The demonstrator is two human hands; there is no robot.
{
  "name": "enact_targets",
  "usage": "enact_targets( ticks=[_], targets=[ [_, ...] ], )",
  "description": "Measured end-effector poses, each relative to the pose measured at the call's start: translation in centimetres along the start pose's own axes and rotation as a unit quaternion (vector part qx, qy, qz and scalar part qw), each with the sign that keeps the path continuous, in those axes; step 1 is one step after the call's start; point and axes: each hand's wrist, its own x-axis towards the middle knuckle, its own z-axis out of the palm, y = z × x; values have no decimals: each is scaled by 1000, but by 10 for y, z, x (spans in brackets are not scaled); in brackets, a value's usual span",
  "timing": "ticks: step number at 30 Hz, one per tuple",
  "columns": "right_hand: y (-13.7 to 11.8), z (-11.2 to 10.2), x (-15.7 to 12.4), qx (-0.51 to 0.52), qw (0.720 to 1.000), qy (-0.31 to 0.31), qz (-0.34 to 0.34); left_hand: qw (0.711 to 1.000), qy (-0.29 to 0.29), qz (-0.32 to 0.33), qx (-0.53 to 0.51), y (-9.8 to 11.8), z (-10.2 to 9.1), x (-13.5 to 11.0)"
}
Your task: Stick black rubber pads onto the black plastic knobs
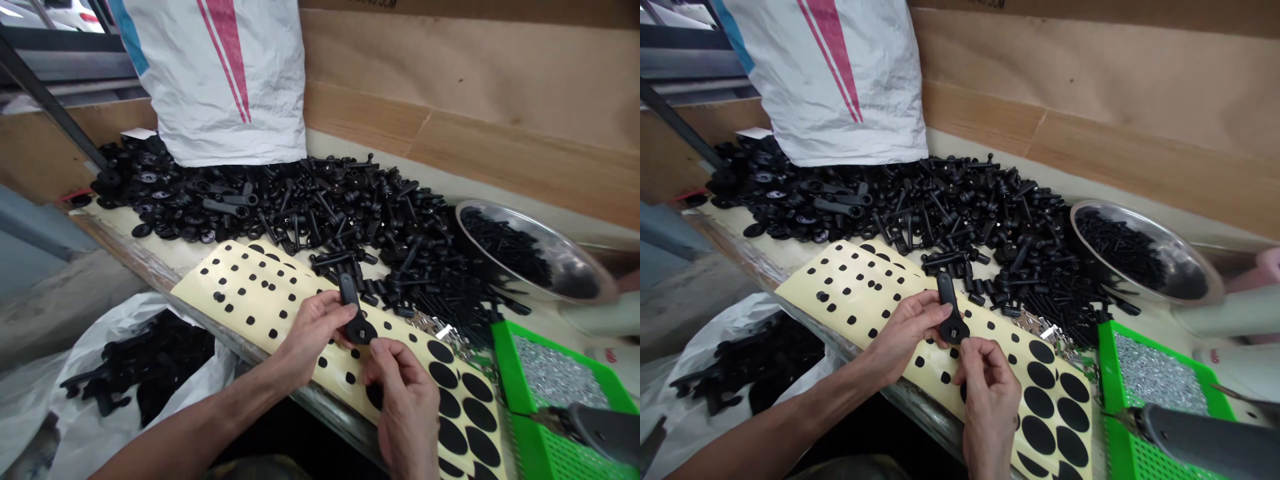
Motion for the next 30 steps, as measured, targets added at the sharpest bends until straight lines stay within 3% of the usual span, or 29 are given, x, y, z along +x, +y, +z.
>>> enact_targets(
  ticks=[12, 18, 20, 23, 26, 30],
  targets=[
    [2, 3, -1, -22, 999, 10, -23, 999, -37, 29, -22, -4, -6, -8],
    [-4, 7, -4, -94, 994, 9, -50, 998, -17, 64, 10, -10, -10, -12],
    [-5, 6, -4, -194, 975, 22, -107, 995, -4, 98, 32, -12, -10, -14],
    [-7, 4, -4, -361, 906, 38, -218, 987, 21, 139, 82, -14, -9, -18],
    [-10, 3, -7, -449, 850, 43, -272, 984, 36, 147, 95, -14, -9, -21],
    [-18, 3, -13, -480, 826, 34, -293, 988, 36, 139, 58, -16, -8, -24]
  ],
)
